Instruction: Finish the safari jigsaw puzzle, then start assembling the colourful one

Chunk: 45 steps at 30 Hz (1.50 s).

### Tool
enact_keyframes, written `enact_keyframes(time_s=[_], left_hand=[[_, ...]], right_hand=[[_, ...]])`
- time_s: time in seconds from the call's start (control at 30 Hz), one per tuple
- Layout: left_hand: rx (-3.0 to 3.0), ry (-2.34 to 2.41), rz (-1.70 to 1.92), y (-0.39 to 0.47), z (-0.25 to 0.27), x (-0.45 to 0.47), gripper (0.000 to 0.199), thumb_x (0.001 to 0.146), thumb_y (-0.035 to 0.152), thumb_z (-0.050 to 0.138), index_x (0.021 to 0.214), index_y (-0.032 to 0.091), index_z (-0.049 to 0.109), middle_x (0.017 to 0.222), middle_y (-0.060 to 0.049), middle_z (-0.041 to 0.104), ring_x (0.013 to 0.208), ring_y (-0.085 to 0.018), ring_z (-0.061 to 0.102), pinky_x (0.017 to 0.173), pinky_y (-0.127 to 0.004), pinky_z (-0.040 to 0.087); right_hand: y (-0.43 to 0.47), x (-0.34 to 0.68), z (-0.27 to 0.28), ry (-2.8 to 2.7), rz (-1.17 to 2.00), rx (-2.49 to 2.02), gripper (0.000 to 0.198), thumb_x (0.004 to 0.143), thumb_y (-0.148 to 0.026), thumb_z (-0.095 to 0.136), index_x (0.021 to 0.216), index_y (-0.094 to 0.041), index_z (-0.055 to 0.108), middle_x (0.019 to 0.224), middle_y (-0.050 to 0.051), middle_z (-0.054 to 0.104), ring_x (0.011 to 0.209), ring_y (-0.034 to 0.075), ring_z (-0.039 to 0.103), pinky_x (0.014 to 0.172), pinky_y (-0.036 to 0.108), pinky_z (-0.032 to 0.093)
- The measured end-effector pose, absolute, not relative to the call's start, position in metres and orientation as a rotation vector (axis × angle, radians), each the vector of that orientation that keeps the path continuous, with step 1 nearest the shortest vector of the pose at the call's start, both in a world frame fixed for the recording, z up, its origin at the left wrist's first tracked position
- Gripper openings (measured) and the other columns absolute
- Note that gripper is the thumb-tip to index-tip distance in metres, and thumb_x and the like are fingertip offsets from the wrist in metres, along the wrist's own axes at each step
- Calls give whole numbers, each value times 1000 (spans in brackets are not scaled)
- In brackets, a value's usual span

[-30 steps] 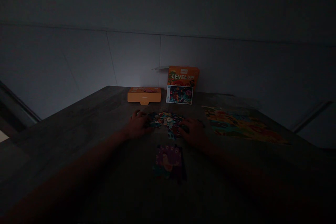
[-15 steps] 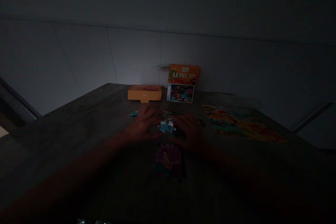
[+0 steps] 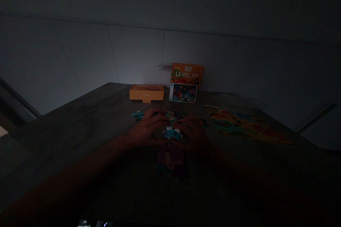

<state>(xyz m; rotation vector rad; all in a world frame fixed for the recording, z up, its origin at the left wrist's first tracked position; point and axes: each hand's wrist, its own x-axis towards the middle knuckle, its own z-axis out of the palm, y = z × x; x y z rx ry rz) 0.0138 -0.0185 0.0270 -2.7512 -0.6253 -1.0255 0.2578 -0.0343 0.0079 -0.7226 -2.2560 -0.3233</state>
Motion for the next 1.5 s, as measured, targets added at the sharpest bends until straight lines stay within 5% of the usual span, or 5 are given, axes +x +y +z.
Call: enact_keyframes(time_s=[0.67, 0.93, 1.2, 1.5], left_hand=[[-2728, -544, -1095, -18, 27, 15, 43, 79, 45, 71, 113, 19, 63, 107, -8, 67, 113, -27, 50, 96, -44, 46], [-2485, -1155, -894, 10, 27, -13, 39, 80, 45, 67, 109, 20, 69, 117, -10, 63, 118, -32, 42, 101, -48, 40], [-2221, -1939, -453, 27, 3, -22, 50, 74, 54, 66, 108, 18, 72, 128, -18, 53, 125, -41, 37, 96, -54, 41], [-2894, -1246, -488, 10, 7, -6, 54, 84, 40, 63, 135, 27, 55, 146, -8, 45, 135, -37, 31, 109, -56, 30]], right_hand=[[-33, 259, 5, -2261, -324, -800, 44, 80, -58, 65, 105, -22, 68, 104, 10, 63, 99, 26, 55, 90, 41, 40], [-17, 264, -7, -2232, -223, -1242, 95, 74, -69, 63, 150, -19, 33, 135, 15, 53, 120, 34, 45, 102, 50, 34], [-12, 265, -15, -2269, -153, -1543, 61, 82, -60, 58, 130, -22, 60, 136, 12, 56, 124, 35, 46, 105, 54, 27], [-9, 267, -15, -2245, -70, -1413, 39, 86, -46, 60, 117, -24, 68, 123, 9, 64, 115, 30, 54, 101, 50, 35]])
